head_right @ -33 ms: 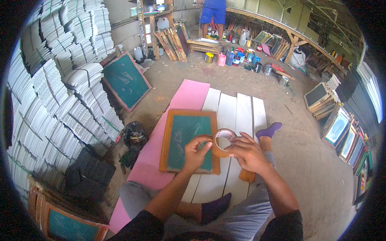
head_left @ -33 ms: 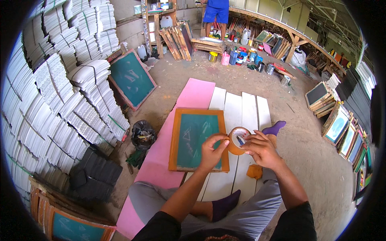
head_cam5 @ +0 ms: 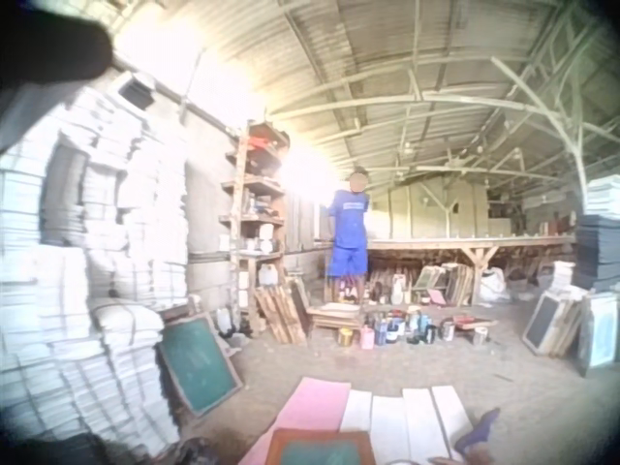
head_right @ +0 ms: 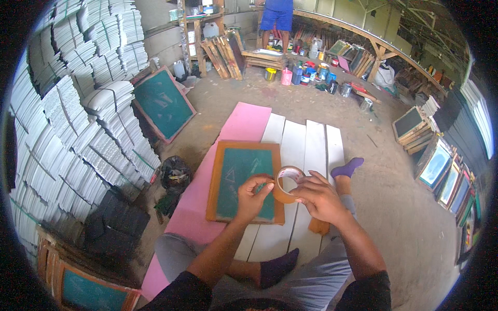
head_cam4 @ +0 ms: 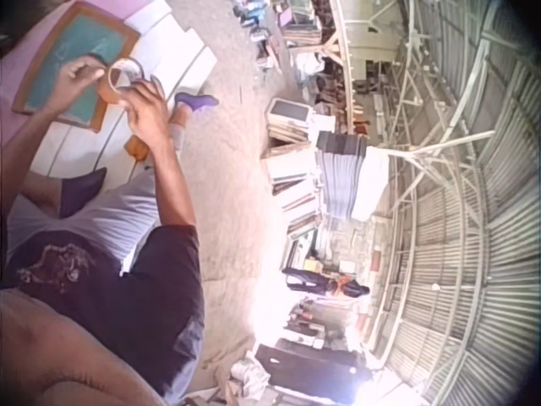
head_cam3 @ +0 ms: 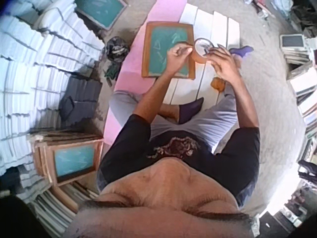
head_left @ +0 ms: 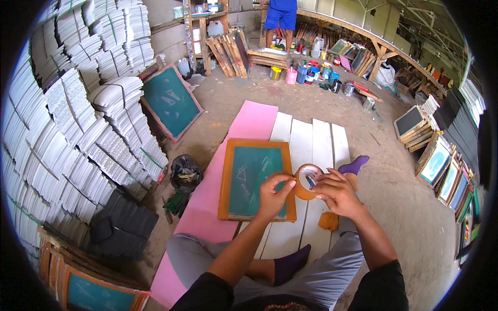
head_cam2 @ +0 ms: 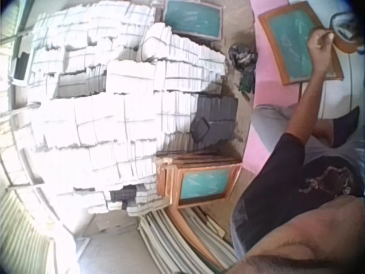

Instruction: The person sits on the floor and applies masking tape to the wooden frame of a small chalkboard. They repeatedly pick up the tape roll, apply strips along the frame edges, and smooth them down with their fingers.

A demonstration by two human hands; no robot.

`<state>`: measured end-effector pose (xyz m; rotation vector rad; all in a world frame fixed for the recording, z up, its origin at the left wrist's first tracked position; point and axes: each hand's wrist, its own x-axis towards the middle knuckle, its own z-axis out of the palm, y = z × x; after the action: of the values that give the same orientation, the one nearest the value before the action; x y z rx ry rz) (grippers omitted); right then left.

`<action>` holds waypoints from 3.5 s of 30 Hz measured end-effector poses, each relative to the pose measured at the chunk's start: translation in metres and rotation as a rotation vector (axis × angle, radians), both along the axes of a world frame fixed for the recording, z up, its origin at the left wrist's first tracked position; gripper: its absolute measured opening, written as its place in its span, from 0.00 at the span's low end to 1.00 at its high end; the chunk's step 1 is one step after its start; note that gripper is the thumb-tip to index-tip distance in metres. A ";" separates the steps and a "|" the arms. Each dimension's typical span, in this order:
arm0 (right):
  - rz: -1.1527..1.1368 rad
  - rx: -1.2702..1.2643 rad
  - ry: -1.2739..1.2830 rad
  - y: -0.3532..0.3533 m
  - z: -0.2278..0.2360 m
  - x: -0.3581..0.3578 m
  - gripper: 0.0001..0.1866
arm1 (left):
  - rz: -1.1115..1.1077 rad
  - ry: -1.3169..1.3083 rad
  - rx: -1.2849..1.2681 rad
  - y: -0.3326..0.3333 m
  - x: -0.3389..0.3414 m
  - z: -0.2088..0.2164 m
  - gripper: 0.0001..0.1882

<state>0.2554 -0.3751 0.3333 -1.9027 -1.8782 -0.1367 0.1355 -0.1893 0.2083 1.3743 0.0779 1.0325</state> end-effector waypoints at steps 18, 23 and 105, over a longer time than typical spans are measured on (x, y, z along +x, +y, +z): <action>-0.043 0.033 0.078 0.013 -0.035 -0.018 0.31 | -0.075 0.354 -0.200 0.029 -0.065 -0.002 0.08; -0.020 -0.054 0.241 0.024 -0.046 -0.019 0.30 | -0.082 0.451 -0.168 0.036 -0.079 -0.002 0.10; -0.401 -0.267 0.388 -0.025 -0.250 0.065 0.16 | 0.241 0.864 -0.604 0.163 -0.199 -0.187 0.14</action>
<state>0.3199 -0.4002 0.0829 -2.2704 -1.2977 0.3518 -0.0634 -0.0258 0.0208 1.1615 1.1242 0.4645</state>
